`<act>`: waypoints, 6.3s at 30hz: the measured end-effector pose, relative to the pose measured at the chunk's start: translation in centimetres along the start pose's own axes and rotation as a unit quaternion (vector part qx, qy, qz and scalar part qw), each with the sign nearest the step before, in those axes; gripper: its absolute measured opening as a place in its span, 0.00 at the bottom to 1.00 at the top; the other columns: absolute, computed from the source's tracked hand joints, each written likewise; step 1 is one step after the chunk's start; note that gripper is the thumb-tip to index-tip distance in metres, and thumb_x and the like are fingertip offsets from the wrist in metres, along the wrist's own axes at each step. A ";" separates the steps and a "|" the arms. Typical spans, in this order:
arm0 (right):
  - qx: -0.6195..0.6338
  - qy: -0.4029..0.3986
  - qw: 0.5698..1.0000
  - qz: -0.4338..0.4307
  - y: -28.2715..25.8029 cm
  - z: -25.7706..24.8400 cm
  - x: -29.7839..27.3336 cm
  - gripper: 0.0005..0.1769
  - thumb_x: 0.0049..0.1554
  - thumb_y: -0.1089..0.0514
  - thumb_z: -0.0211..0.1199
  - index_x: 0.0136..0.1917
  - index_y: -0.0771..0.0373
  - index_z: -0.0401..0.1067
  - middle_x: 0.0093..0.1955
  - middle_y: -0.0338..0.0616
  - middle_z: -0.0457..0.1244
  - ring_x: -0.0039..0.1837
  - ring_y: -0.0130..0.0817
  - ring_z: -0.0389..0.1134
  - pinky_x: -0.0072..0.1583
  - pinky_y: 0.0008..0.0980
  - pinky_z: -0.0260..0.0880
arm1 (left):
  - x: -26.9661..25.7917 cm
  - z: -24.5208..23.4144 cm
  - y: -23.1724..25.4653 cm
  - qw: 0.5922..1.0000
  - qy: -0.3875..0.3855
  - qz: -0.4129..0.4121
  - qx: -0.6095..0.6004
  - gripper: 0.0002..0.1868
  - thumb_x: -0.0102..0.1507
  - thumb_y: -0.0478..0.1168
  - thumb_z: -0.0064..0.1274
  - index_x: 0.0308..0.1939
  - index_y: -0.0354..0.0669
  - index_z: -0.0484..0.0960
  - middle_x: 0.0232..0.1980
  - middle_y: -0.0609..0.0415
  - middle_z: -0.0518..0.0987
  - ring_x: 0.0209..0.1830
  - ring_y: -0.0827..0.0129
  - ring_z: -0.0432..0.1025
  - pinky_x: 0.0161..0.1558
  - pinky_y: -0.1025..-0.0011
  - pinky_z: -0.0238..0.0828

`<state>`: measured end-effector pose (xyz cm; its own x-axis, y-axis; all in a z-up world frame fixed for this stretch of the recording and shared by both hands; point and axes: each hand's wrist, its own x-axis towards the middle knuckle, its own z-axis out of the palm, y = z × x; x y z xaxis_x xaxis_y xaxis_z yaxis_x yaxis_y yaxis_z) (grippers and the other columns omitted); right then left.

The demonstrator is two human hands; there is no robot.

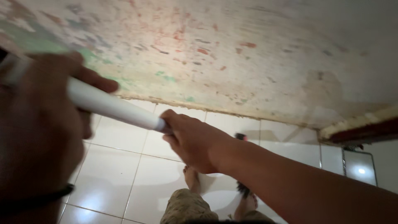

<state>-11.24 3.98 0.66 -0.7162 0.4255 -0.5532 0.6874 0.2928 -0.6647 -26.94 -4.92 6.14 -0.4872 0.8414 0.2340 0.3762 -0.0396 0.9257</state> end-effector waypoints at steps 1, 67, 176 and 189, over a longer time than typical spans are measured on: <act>0.002 0.021 0.998 -0.061 -1.2 0.1 1.0 0.12 0.65 0.51 0.50 0.60 0.55 0.60 0.47 0.46 0.65 0.45 0.38 0.66 0.49 0.44 0.65 | 0.4 -1.2 -0.1 0.999 0.000 0.035 0.019 0.14 0.70 0.41 0.47 0.37 0.34 0.81 0.33 0.45 0.85 0.16 0.68 0.68 0.17 0.69 0.64; 0.069 0.141 0.988 0.016 -2.3 -4.0 9.9 0.18 0.62 0.46 0.52 0.62 0.51 0.62 0.46 0.43 0.67 0.48 0.37 0.70 0.52 0.43 0.71 | 13.7 -2.6 -7.3 0.995 -0.096 0.022 0.002 0.13 0.66 0.41 0.49 0.40 0.36 0.85 0.36 0.50 0.88 0.26 0.67 0.82 0.31 0.70 0.80; 0.105 0.384 0.917 0.035 -39.6 15.1 41.6 0.20 0.59 0.60 0.58 0.65 0.54 0.65 0.50 0.50 0.69 0.52 0.48 0.72 0.53 0.44 0.71 | 36.9 -41.2 -22.6 0.686 -0.643 -0.092 0.329 0.17 0.69 0.46 0.48 0.48 0.45 0.91 0.34 0.45 0.89 0.15 0.70 0.67 0.21 0.69 0.66; 0.032 0.349 0.865 0.360 -26.7 17.0 38.1 0.24 0.57 0.62 0.56 0.66 0.48 0.71 0.62 0.38 0.67 0.65 0.37 0.68 0.66 0.39 0.68 | 27.5 -29.5 -32.7 0.653 -0.672 -0.337 -0.090 0.22 0.67 0.43 0.46 0.58 0.27 0.77 0.42 0.47 0.79 0.31 0.65 0.78 0.35 0.70 0.75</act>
<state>-58.96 -2.20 -11.21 0.1572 0.8976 -0.4118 0.9009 -0.3012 -0.3126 -75.84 3.61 -8.94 0.6829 0.4087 -0.6055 0.2765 0.6226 0.7321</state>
